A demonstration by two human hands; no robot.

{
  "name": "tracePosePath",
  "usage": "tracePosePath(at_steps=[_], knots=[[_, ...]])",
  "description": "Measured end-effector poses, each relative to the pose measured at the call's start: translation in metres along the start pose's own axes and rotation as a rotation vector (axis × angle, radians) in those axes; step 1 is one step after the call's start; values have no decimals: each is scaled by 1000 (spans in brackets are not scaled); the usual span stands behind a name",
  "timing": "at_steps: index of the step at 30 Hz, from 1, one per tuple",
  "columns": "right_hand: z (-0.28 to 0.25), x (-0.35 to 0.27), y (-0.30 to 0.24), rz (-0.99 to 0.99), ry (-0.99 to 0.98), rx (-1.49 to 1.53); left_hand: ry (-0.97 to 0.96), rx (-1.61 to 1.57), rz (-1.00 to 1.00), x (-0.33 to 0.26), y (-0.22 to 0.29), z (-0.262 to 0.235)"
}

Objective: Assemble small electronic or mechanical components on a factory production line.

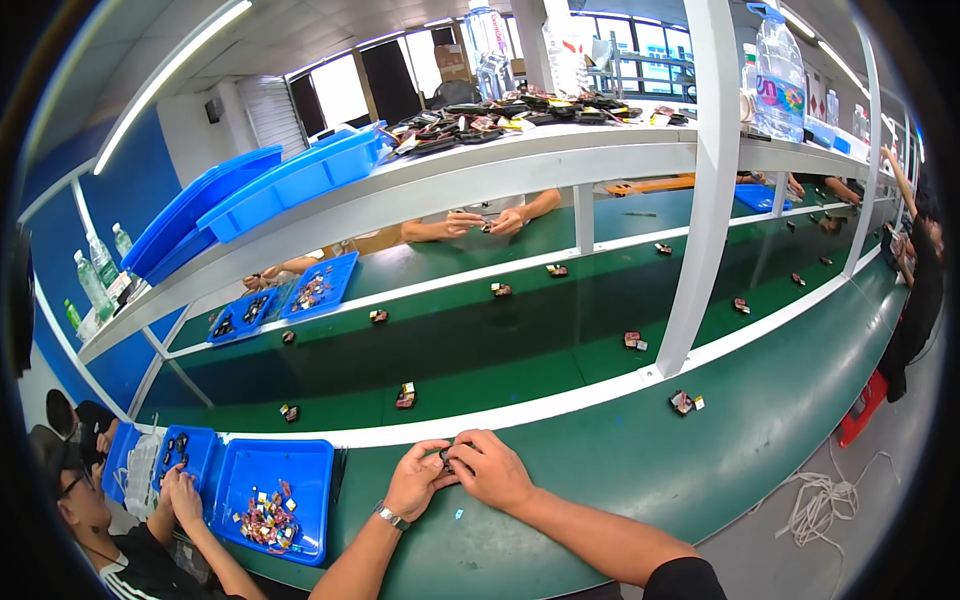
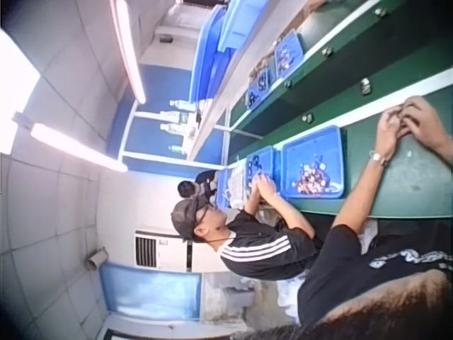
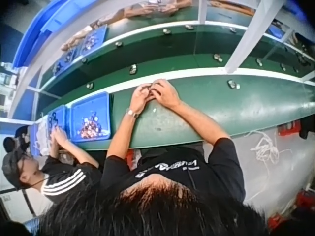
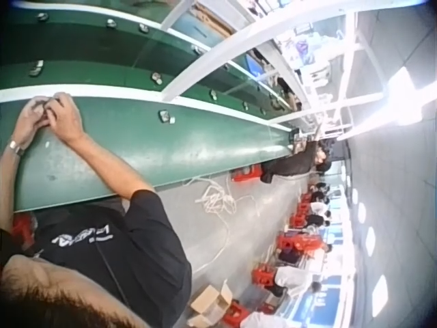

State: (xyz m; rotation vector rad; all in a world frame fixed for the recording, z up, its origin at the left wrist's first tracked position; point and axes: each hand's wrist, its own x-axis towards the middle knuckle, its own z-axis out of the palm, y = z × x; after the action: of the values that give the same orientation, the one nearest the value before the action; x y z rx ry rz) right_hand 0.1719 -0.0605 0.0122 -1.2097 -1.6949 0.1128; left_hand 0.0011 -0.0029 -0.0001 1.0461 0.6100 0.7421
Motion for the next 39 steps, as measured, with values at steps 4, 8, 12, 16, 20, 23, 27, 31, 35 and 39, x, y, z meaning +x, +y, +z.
tracePosePath(at_steps=[4,8,12,16,20,23,27,31,35,39], knots=[[-1,2,-7,-2,-13,-8,12,-17,-11,0,1,-3],[2,2,-5,-37,18,-66,13,-25,-20,1,1,-1],[3,2,-4,-28,42,-68,2,-20,-13,2,0,-1],[4,0,-5,17,38,-55,7,-24,-26,1,2,1],[6,-2,-5,-10,48,-55,39,43,-2,0,-1,3],[2,-1,-11,-16,50,-33,80,78,30,0,-4,4],[4,-3,-11,15,36,-45,151,126,28,-1,-2,12],[4,-3,-9,0,39,-74,107,146,27,-1,-3,8],[3,-1,-11,-1,57,-101,20,81,6,0,-4,-2],[3,-2,-8,-32,23,-182,-20,64,-14,1,-1,1]])
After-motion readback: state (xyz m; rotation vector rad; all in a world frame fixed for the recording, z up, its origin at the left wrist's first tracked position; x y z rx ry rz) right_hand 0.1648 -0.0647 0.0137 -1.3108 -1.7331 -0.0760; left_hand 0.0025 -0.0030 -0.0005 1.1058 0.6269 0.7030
